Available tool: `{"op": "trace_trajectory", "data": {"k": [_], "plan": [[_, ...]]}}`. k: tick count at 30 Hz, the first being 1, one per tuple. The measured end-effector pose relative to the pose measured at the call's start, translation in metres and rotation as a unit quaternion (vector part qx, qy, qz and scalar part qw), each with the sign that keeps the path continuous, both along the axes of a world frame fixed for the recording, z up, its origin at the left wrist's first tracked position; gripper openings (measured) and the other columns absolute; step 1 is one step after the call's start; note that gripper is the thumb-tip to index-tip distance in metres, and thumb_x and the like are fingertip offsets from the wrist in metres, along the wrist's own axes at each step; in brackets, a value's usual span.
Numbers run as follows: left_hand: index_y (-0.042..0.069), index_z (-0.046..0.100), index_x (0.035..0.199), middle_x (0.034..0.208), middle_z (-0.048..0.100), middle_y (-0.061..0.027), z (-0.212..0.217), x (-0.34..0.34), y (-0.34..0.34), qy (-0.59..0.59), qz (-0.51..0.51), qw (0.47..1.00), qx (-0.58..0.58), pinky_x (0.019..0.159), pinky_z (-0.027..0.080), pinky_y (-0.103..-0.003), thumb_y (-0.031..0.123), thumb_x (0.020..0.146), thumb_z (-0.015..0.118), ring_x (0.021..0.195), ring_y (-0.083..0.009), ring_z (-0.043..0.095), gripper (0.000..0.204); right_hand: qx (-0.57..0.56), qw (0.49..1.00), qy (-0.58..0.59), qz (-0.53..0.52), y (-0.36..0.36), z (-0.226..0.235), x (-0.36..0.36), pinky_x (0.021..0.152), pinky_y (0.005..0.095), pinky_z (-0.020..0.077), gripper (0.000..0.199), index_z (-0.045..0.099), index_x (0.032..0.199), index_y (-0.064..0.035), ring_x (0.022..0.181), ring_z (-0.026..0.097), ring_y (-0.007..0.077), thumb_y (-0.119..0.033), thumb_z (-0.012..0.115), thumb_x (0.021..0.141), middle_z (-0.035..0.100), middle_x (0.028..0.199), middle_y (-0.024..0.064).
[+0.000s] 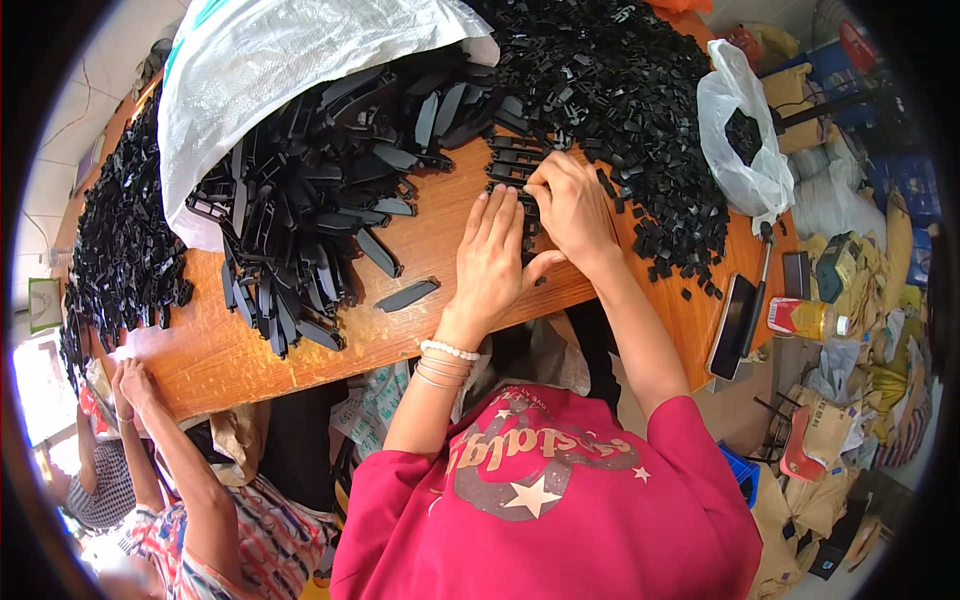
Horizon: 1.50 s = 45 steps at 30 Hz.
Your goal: Assemble small black plastic components by hand and tap them into position using a small hammer.
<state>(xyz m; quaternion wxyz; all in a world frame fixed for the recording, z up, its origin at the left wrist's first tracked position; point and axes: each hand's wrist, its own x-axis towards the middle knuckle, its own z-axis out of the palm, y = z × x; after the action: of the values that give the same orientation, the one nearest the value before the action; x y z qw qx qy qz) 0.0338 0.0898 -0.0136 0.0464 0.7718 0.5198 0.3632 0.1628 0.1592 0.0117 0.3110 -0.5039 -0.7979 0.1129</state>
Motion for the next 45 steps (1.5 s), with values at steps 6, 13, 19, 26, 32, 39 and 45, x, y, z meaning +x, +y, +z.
{"op": "trace_trajectory", "data": {"k": [6,13,19,26,32,39,45], "plan": [[-0.013,0.055,0.114,0.126,0.053,-0.0256,0.003,-0.002,-0.005,0.004,-0.005,1.0,-0.012,0.113,0.024,-0.051,0.051,0.082,0.064,0.127,-0.0369,0.045,0.073,-0.004,0.988,0.132,-0.079,0.001,-0.004,0.04,0.074,0.0374,0.0507,0.01,0.068,0.09,0.0043,0.08,0.064,0.0308,-0.001,0.061,0.085,0.067,0.09,0.0135],[-0.013,0.053,0.117,0.133,0.046,-0.0253,0.02,-0.002,-0.003,-0.039,0.023,0.998,-0.05,0.112,0.027,-0.05,0.045,0.084,0.065,0.127,-0.0376,0.044,0.068,0.054,0.986,-0.039,-0.155,0.026,-0.019,0.056,0.078,0.0372,0.0423,0.009,0.065,0.076,-0.0031,0.085,0.056,0.0239,-0.008,0.072,0.078,0.058,0.083,0.0045],[-0.013,0.053,0.119,0.13,0.05,-0.024,0.013,-0.002,0.02,0.015,0.039,0.999,-0.026,0.11,0.03,-0.048,0.043,0.085,0.064,0.125,-0.0363,0.045,0.066,0.014,0.993,0.034,-0.111,0.002,0.002,0.045,0.068,0.0335,0.0459,0.007,0.061,0.08,-0.0006,0.07,0.058,0.0195,-0.001,0.068,0.08,0.059,0.079,0.0062],[-0.009,0.054,0.119,0.128,0.053,-0.0215,0.008,-0.002,0.021,-0.002,0.031,0.999,-0.035,0.111,0.029,-0.048,0.038,0.086,0.064,0.126,-0.0355,0.046,0.059,0.013,0.995,0.098,-0.025,0.006,0.0,0.02,0.068,0.0346,0.0508,0.016,0.063,0.093,0.0018,0.077,0.061,0.0269,0.004,0.066,0.077,0.062,0.088,0.0114],[-0.011,0.056,0.116,0.125,0.054,-0.0232,0.007,-0.003,0.022,-0.001,0.028,0.999,-0.021,0.109,0.031,-0.049,0.04,0.085,0.064,0.124,-0.0361,0.047,0.061,0.023,0.989,0.116,0.09,0.01,0.001,0.013,0.074,0.0357,0.0496,0.011,0.066,0.085,0.0022,0.084,0.061,0.0267,0.005,0.068,0.075,0.065,0.088,0.0104],[-0.011,0.056,0.115,0.124,0.055,-0.0242,0.005,-0.003,0.023,-0.017,0.024,0.999,-0.019,0.11,0.03,-0.048,0.039,0.085,0.064,0.123,-0.0369,0.047,0.058,0.076,0.991,0.039,0.105,0.011,-0.005,0.014,0.076,0.0355,0.0484,0.014,0.066,0.085,0.0022,0.084,0.06,0.0262,0.006,0.067,0.072,0.064,0.089,0.0093],[-0.009,0.056,0.114,0.125,0.054,-0.0235,0.006,-0.003,0.021,-0.022,0.025,0.999,-0.021,0.111,0.029,-0.049,0.036,0.086,0.064,0.124,-0.0367,0.047,0.054,0.094,0.99,0.005,0.106,0.007,-0.01,0.012,0.076,0.0367,0.0484,0.018,0.067,0.087,0.0031,0.086,0.059,0.0265,0.007,0.066,0.07,0.063,0.092,0.0095]]}}
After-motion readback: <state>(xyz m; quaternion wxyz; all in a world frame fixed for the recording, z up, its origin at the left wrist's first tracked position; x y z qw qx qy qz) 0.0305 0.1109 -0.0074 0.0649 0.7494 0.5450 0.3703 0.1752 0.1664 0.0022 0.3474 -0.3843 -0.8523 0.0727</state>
